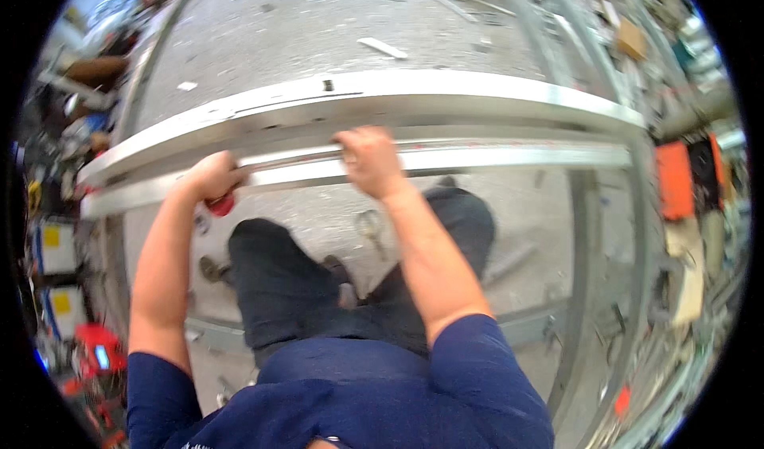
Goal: The person measures a long, curved metal frame using a tape measure and a pencil. They mark specific points along the frame's length and then use a metal square to draw perpendicular lines at the marked locations. The person repeats this process for multiple points on the frame.
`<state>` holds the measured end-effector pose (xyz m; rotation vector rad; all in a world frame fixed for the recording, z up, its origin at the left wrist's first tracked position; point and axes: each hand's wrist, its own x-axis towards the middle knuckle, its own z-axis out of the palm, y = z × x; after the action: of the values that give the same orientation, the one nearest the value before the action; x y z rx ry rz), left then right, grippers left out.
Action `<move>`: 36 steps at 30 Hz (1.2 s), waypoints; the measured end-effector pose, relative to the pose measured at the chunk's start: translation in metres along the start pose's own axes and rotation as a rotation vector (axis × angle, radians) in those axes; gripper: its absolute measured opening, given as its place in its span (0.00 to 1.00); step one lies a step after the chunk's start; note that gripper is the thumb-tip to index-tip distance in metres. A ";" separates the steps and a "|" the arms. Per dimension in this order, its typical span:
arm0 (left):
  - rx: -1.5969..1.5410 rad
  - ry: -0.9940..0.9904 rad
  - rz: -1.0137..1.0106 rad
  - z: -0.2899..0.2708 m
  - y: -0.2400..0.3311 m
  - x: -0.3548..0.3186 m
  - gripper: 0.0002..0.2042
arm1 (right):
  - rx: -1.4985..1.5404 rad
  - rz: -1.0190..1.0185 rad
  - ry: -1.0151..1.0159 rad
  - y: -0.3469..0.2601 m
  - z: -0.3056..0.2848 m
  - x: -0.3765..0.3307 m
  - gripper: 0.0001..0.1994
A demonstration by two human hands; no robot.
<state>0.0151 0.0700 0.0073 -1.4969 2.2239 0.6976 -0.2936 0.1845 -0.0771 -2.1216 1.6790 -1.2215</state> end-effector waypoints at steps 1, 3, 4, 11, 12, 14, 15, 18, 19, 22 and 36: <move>-0.011 -0.009 -0.009 -0.002 0.004 -0.002 0.23 | 0.059 -0.007 -0.004 0.007 0.006 -0.001 0.10; -0.036 0.047 0.007 0.006 -0.018 -0.005 0.24 | 0.060 -0.012 -0.004 -0.003 0.018 0.002 0.09; -0.017 0.046 0.026 0.008 -0.023 -0.002 0.21 | 0.028 -0.014 -0.002 -0.007 0.018 0.005 0.08; -0.038 0.015 -0.050 0.003 -0.004 -0.002 0.15 | -0.016 0.008 0.049 -0.008 0.006 0.000 0.05; -0.047 0.007 -0.065 0.003 -0.003 -0.003 0.15 | -0.016 0.010 0.051 -0.008 0.006 0.000 0.05; -0.053 0.010 -0.050 0.006 -0.006 0.000 0.15 | -0.016 0.021 0.043 -0.007 0.004 -0.001 0.05; -0.069 0.015 -0.055 0.006 -0.009 -0.002 0.15 | -0.010 0.021 0.037 -0.009 0.007 0.000 0.06; -0.019 0.058 0.023 0.014 -0.025 0.004 0.17 | 0.007 -0.011 0.033 -0.009 0.013 0.004 0.08; 0.022 0.076 0.044 0.015 -0.037 0.005 0.17 | 0.019 -0.002 0.022 -0.006 0.019 0.004 0.09; 0.064 0.022 0.009 0.004 -0.017 0.005 0.23 | 0.094 -0.044 0.040 0.008 0.022 0.002 0.11; -0.002 -0.040 -0.046 0.005 -0.017 -0.001 0.18 | 0.002 0.019 -0.018 -0.015 0.010 0.007 0.08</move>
<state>0.0316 0.0684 0.0004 -1.5163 2.1532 0.7090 -0.2756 0.1805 -0.0711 -2.1046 1.6855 -1.1948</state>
